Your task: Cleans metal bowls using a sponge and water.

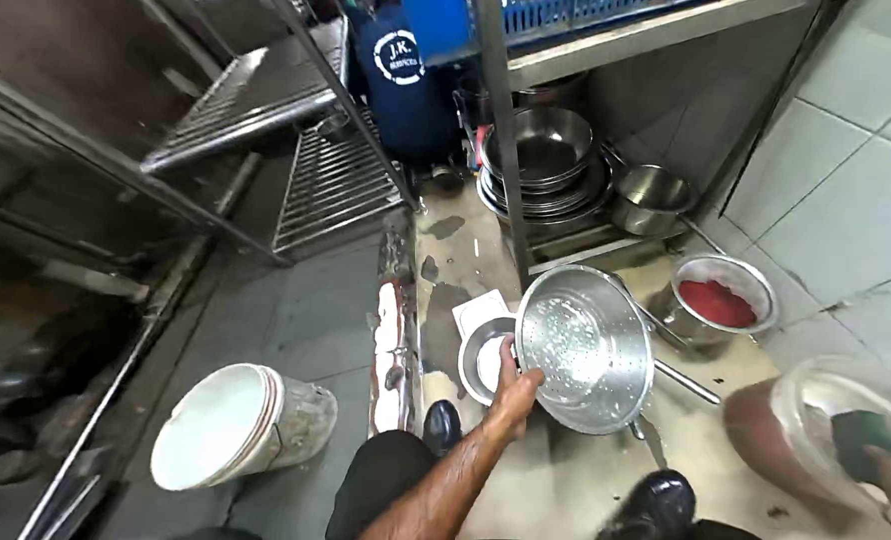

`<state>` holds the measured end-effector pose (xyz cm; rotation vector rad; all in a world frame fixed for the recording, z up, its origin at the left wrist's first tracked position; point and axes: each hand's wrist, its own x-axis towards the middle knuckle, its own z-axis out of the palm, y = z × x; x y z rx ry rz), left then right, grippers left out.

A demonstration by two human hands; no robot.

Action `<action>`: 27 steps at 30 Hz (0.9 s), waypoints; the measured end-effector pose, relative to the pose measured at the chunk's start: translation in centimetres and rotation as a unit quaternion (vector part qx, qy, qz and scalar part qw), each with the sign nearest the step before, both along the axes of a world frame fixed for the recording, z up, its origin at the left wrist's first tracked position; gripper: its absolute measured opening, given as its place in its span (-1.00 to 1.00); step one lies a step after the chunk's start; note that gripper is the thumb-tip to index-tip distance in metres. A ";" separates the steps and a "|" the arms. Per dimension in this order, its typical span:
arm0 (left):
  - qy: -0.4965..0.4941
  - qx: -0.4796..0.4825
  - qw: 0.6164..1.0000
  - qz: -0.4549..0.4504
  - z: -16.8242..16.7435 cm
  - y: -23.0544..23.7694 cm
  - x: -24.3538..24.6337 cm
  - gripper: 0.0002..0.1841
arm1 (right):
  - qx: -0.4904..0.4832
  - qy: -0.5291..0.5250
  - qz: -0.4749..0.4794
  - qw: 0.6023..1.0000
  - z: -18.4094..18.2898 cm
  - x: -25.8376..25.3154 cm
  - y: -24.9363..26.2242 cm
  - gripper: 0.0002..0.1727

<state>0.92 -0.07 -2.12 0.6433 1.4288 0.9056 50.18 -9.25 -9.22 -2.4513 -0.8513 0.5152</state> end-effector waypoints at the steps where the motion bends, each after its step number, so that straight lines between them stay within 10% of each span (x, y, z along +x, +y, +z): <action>1: 0.000 0.002 1.000 -0.009 -0.2 -0.2 0.1 0.02 | 0.019 0.001 -0.006 1.000 0.1 0.1 -0.5 -0.60; 14: -0.085 -0.004 0.995 -0.050 1.7 -1.8 0.9 -0.01 | 0.053 0.075 0.272 0.958 11.9 -19.7 6.0 -0.70; 22: -0.124 0.021 0.986 -0.110 3.5 -3.7 -0.7 0.09 | 0.137 0.198 0.209 0.948 11.2 -38.0 13.3 -0.46; 27: -0.130 0.068 0.988 -0.039 3.8 -1.8 -5.0 0.00 | 0.103 0.352 0.429 0.825 9.9 -41.7 10.4 -0.54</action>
